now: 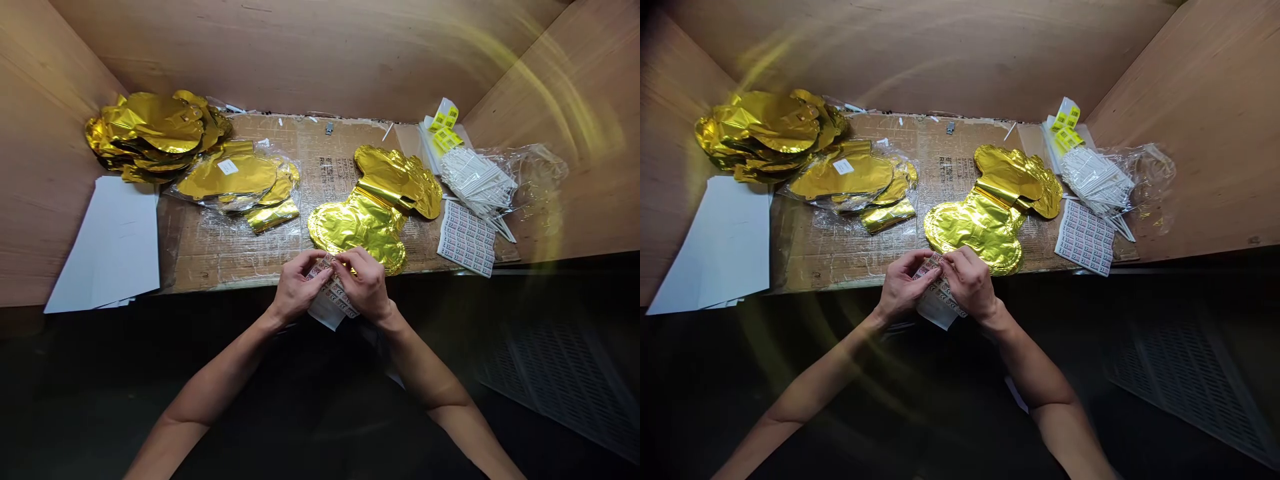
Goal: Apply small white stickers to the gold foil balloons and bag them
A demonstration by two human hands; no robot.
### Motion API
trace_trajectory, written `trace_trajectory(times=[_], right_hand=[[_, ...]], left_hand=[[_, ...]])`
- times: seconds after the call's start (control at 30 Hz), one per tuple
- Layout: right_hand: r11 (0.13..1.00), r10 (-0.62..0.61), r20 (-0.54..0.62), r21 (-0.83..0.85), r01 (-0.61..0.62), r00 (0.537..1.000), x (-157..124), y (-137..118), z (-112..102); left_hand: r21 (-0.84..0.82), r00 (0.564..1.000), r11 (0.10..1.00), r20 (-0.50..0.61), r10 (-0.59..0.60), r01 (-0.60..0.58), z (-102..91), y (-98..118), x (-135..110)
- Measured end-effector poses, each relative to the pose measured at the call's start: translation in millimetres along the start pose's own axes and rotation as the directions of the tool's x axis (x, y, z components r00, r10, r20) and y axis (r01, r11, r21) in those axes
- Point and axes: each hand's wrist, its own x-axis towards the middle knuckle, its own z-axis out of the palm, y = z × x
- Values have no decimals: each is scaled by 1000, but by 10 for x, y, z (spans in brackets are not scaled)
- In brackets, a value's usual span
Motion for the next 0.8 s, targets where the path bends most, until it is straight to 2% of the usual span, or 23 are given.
trace_trajectory(times=[0.13, 0.23, 0.3, 0.37, 0.43, 0.5, 0.57, 0.67, 0.73, 0.8], right_hand=[[986, -107, -17, -127, 104, 994, -36, -2, 56], [980, -124, 7, -156, 124, 992, -41, -39, 50], [989, -96, -7, -113, 95, 995, -17, -65, -10], [1000, 8, -40, -19, -9, 999, 47, -48, -123], [978, 195, -33, 81, -192, 980, 149, 41, -263], [917, 377, 34, 128, -378, 926, 255, 189, -377], [860, 483, 125, 114, -497, 866, 321, 344, -418], [851, 517, 172, -2, -525, 839, 306, 479, -325], [860, 498, 98, -185, -475, 862, 237, 489, -216], [830, 440, -1, -383, -407, 898, 160, 472, -132]], left_hand=[[14, 1000, 1000, -10, 12, -12, 4, -22, -11], [18, 1000, 1000, -6, 11, -11, 15, -40, -24], [30, 1000, 1000, -15, -9, 10, 11, -57, -29], [61, 999, 998, -33, -31, 33, -8, -75, -26], [109, 999, 993, -20, -41, 43, -39, -89, -18], [159, 998, 987, 38, -44, 37, -66, -100, -8], [193, 995, 981, 91, -46, 27, -79, -108, -3], [204, 992, 978, 105, -63, 41, -81, -118, -7], [194, 992, 979, 98, -81, 60, -88, -122, -12], [186, 992, 980, 87, -88, 70, -110, -122, -13]])
